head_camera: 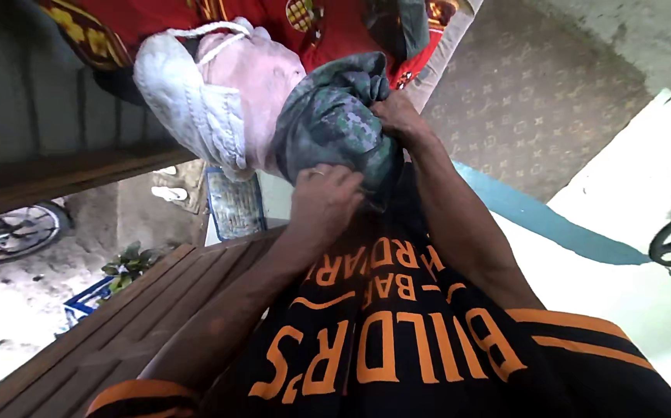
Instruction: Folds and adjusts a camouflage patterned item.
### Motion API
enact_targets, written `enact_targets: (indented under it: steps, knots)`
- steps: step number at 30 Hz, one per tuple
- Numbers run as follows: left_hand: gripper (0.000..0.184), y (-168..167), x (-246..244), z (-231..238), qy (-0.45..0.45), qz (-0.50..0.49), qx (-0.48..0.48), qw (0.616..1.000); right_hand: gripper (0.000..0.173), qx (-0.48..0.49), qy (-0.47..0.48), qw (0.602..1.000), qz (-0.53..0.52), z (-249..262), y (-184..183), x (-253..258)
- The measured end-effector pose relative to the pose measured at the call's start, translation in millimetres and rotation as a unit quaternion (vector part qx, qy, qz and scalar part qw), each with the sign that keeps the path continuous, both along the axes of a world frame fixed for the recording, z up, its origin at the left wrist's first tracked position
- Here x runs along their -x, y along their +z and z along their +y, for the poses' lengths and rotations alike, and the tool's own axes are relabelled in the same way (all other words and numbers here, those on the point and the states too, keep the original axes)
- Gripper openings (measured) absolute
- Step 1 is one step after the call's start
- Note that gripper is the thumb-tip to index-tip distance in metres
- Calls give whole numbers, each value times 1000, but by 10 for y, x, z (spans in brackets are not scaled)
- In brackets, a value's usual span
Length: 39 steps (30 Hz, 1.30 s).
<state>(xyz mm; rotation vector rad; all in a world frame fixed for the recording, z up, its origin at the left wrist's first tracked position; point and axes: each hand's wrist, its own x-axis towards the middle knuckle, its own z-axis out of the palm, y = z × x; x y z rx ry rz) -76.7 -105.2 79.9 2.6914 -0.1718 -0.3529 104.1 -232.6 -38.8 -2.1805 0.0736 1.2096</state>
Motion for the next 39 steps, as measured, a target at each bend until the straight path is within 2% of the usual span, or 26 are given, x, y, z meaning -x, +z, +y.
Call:
enact_targets:
  steps: [4, 6, 11, 17, 21, 27, 32, 34, 36, 39]
  knots:
    - [22, -17, 113, 218, -7, 51, -44, 998, 32, -40, -37, 999, -5, -88, -164, 60]
    - [18, 13, 162, 275, -7, 47, -10, 999, 31, -48, -55, 997, 4, -105, -157, 98]
    - [15, 120, 219, 340, 66, -3, 90, 994, 30, -70, -91, 993, 22, -186, -238, 69]
    - [20, 100, 230, 342, 87, -17, 104, 991, 29, -62, -102, 992, 30, -182, -241, 48]
    - [25, 150, 171, 310, 84, 8, 90, 992, 29, -62, -101, 993, 27, -170, -231, 47]
    - [43, 204, 94, 271, 33, 93, 4, 995, 29, -64, -114, 991, 31, -165, -241, 74]
    - [22, 175, 84, 271, 18, 101, 24, 994, 32, -50, -106, 993, 15, -164, -197, 107]
    - [19, 176, 115, 307, 29, 81, 61, 994, 33, -44, -115, 992, 7, -158, -170, 151]
    - [18, 179, 160, 378, 31, 13, 118, 993, 34, -33, -120, 992, -12, -159, -72, 227]
    - [13, 277, 200, 463, 41, -70, 196, 977, 38, -12, -89, 993, -79, -266, 286, 511]
